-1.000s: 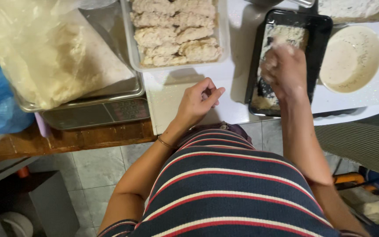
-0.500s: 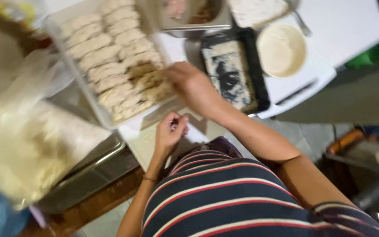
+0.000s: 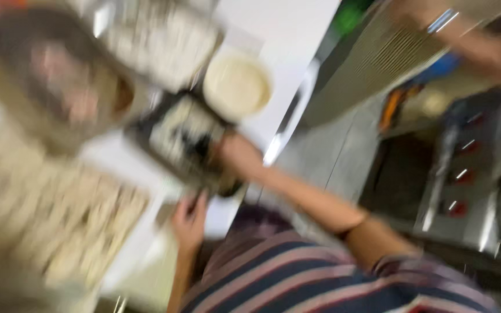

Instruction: The person takes raw chicken pieces from a metal tray, dips them in a wet mixture in a bowl, presses them into breading in a black tray to coat them, and places the coated pieces into a plastic container with other breaded pieces, repeating this cycle throughout the episode.

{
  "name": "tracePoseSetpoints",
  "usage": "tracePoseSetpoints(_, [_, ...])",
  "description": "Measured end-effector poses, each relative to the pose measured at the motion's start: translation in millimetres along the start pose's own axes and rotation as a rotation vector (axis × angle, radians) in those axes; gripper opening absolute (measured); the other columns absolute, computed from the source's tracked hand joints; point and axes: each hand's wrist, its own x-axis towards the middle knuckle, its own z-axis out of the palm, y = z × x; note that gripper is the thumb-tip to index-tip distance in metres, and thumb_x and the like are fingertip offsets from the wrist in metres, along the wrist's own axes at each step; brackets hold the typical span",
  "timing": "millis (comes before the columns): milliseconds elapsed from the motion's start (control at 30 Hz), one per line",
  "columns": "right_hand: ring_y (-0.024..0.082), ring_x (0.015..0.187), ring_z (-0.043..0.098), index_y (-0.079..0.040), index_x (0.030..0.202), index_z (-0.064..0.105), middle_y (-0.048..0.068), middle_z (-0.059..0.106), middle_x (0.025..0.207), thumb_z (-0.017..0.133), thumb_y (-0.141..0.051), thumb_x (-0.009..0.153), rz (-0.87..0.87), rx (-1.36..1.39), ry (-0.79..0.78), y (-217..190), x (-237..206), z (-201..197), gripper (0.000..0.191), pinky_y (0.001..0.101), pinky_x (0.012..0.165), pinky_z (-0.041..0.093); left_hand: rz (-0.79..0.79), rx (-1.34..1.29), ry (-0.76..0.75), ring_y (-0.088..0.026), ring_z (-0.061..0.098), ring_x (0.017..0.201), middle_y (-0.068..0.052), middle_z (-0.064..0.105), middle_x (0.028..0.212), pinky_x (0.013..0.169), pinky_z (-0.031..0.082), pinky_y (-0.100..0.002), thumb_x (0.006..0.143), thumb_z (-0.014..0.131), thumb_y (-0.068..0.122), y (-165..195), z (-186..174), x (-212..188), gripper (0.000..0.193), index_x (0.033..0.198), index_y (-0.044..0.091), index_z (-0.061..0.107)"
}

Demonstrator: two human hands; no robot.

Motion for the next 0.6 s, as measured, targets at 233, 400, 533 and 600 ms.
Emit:
tracePoseSetpoints(233, [0.034,0.103,0.063,-0.008,0.101,0.075,0.008,0.069,0.101,0.073,-0.012,0.086,-0.206,0.181,0.131,5.6,6.5,-13.3,0.016,0.0447,0.090,0.051,0.063,0.355,0.072,-0.006,0.049,0.056,0.001,0.059,0.065,0.053,0.043,-0.024,0.095,0.079,0.019,14.6,-4.9,-4.3,0.025,0.083,0.006,0.061])
tracePoseSetpoints(400, [0.037,0.099,0.062,-0.005,0.104,0.074,0.014,0.068,0.105,0.075,-0.002,0.077,-0.422,0.427,0.297,-7.4,37.4,-37.4,0.027,0.0446,0.087,0.051,0.050,0.353,0.099,-0.008,0.048,0.055,-0.002,0.055,0.062,0.051,0.041,-0.025,0.092,0.081,0.019,36.6,-2.6,6.1,0.027,0.082,0.006,0.061])
tracePoseSetpoints(533, [0.039,0.103,0.062,-0.001,0.115,0.072,0.018,0.067,0.107,0.077,0.002,0.084,-0.477,0.427,0.446,-24.7,88.3,-67.5,0.031,0.0466,0.091,0.051,0.092,0.418,0.112,-0.011,0.054,0.053,-0.003,0.060,0.064,0.050,0.045,-0.027,0.089,0.083,0.021,33.5,1.7,11.9,0.026,0.082,0.007,0.063])
tracePoseSetpoints(600, [0.041,0.100,0.064,0.000,0.115,0.073,0.020,0.069,0.104,0.075,0.003,0.088,-0.517,0.403,0.465,-41.4,121.4,-78.2,0.027,0.0488,0.088,0.052,0.112,0.410,0.109,-0.013,0.057,0.054,-0.004,0.061,0.066,0.051,0.047,-0.028,0.090,0.082,0.021,30.6,0.3,12.7,0.026,0.083,0.007,0.062])
